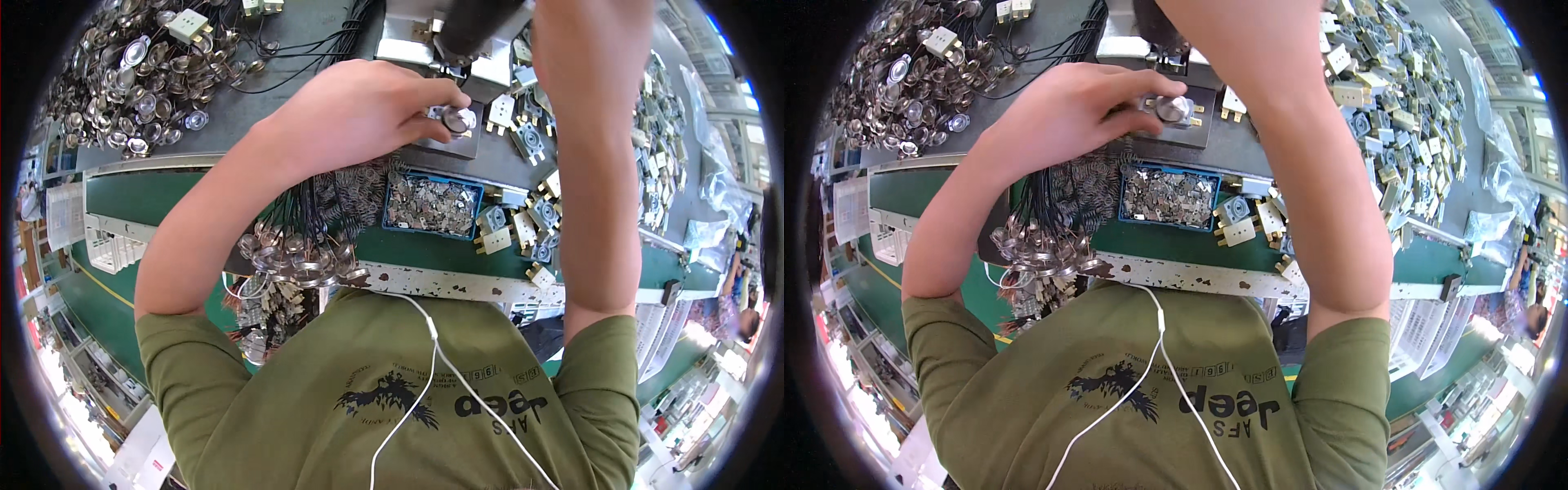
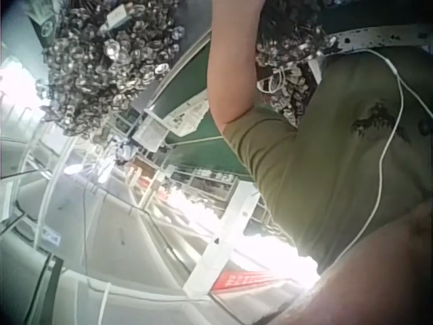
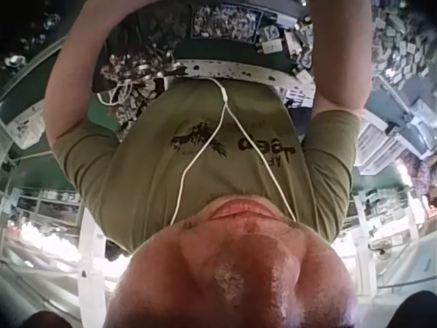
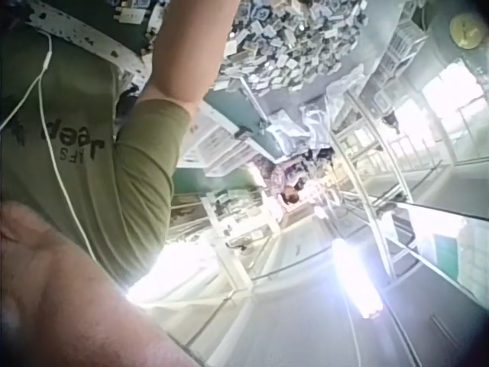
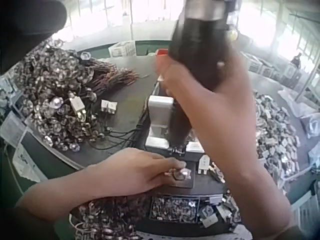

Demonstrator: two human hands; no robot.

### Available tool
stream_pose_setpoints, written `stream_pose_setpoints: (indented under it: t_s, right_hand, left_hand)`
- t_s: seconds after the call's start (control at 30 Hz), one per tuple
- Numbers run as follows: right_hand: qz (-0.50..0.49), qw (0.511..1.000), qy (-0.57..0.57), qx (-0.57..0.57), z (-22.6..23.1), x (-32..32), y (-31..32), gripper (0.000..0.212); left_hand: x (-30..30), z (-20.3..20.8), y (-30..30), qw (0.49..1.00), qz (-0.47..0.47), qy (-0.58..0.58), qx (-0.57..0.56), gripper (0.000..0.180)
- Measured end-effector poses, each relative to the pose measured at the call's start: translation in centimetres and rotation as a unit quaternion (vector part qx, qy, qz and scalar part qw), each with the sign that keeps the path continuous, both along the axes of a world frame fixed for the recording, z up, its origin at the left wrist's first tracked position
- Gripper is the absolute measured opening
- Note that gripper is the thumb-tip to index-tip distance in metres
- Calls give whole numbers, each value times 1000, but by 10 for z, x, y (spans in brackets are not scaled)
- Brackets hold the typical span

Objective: Assembling small electronic components using a handheld power screwdriver on an assembly line.

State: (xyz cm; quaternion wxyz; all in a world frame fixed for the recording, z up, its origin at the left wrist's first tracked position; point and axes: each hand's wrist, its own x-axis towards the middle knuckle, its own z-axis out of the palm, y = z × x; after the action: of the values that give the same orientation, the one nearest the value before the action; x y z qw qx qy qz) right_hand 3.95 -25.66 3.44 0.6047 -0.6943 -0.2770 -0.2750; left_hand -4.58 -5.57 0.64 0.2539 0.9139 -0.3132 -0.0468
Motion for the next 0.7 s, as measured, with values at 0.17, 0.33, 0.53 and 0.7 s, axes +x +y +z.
stream_pose_setpoints:
  t_s: [0.17,0.33,0.53,0.7]
  right_hand:
    - [-7,1000,3,11,21,-30,-76,43]
    - [-19,999,3,39,29,-45,-64,37]
    - [-39,996,-8,77,39,-37,-44,30]
    - [-35,992,-27,118,47,-50,25,25]
  left_hand:
    - [13,-19,-9,996,16,72,57,36]
    - [12,-23,-2,994,31,90,58,35]
    - [16,-27,-3,999,8,30,36,33]
    - [11,-21,-5,993,11,45,110,33]
